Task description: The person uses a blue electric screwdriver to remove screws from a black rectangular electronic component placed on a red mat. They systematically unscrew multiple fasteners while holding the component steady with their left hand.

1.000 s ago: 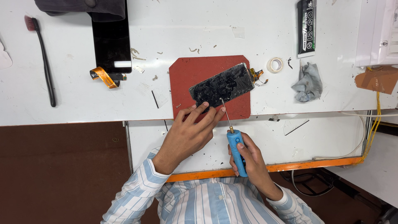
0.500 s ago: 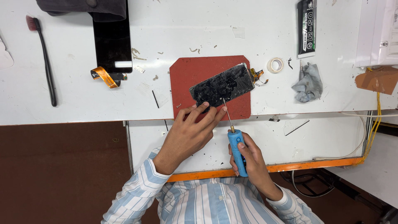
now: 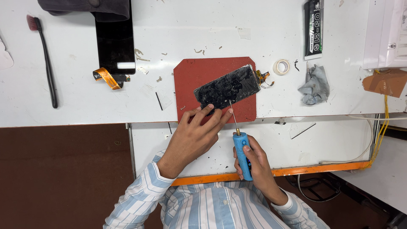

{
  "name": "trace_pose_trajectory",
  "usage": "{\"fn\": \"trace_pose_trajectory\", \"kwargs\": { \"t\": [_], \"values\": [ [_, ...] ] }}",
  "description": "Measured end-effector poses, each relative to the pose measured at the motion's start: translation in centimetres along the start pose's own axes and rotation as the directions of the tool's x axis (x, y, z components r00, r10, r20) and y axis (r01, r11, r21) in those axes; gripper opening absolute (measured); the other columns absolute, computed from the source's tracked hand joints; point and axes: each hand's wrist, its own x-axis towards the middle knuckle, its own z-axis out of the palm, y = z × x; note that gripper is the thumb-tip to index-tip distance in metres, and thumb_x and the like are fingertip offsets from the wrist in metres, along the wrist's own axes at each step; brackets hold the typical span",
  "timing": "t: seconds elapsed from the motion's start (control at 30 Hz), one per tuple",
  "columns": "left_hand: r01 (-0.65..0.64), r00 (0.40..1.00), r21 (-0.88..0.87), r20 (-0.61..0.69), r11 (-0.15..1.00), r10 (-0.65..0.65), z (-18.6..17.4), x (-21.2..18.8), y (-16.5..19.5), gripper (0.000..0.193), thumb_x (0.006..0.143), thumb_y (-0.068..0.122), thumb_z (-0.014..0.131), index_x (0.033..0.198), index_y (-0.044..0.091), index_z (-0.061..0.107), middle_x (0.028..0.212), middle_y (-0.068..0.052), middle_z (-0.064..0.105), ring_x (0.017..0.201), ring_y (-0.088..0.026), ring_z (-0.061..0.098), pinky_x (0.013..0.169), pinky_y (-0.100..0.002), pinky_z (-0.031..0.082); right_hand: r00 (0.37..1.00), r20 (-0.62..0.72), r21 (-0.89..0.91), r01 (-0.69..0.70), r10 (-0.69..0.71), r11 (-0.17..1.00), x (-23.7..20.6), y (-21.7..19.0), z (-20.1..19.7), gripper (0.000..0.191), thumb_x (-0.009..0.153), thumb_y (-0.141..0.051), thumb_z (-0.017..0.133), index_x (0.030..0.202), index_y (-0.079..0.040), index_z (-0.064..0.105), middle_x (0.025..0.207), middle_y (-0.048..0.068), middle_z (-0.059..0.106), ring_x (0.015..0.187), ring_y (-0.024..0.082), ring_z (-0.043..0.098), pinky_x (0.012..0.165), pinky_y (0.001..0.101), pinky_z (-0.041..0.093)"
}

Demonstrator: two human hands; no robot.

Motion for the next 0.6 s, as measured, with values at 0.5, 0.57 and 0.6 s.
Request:
{"fn": "trace_pose_trajectory", "kwargs": {
  "t": [0.5, 0.57, 0.6],
  "values": [
    [0.016, 0.993, -0.126, -0.116, 0.992, -0.031, -0.4, 0.0, -0.2, 0.057, 0.086, 0.021, 0.073, 0.140, 0.012, 0.061, 0.133, -0.004, 0.063, 0.126, -0.025, 0.056, 0.100, -0.041, 0.047, 0.999, 0.011, -0.254, -0.030, 0.034, 0.967, 1.1, -1.7, -1.6, 0.043, 0.100, -0.028, 0.044, 0.135, -0.004, 0.052, 0.077, 0.007, 0.059, 0.043, 0.010, 0.054, 0.034, 0.0250, 0.044],
    [0.020, 0.990, -0.134, -0.139, 0.991, -0.039, -0.9, 0.2, -0.2, 0.050, 0.087, 0.019, 0.073, 0.136, 0.010, 0.064, 0.129, -0.004, 0.066, 0.124, -0.023, 0.058, 0.099, -0.040, 0.048, 1.000, -0.004, -0.203, 0.010, -0.011, 0.979, 1.0, -1.7, -1.6, 0.042, 0.101, -0.028, 0.044, 0.134, -0.003, 0.052, 0.079, 0.007, 0.059, 0.044, 0.010, 0.054, 0.036, 0.0250, 0.044],
    [0.023, 0.988, -0.136, -0.147, 0.990, -0.043, -1.2, 0.4, -0.3, 0.046, 0.089, 0.018, 0.073, 0.133, 0.009, 0.065, 0.127, -0.004, 0.067, 0.123, -0.022, 0.060, 0.097, -0.039, 0.048, 0.999, -0.013, -0.178, 0.031, -0.033, 0.983, 0.9, -1.7, -1.6, 0.042, 0.101, -0.027, 0.044, 0.134, -0.002, 0.051, 0.079, 0.007, 0.059, 0.045, 0.010, 0.055, 0.037, 0.0250, 0.045]
  ]
}}
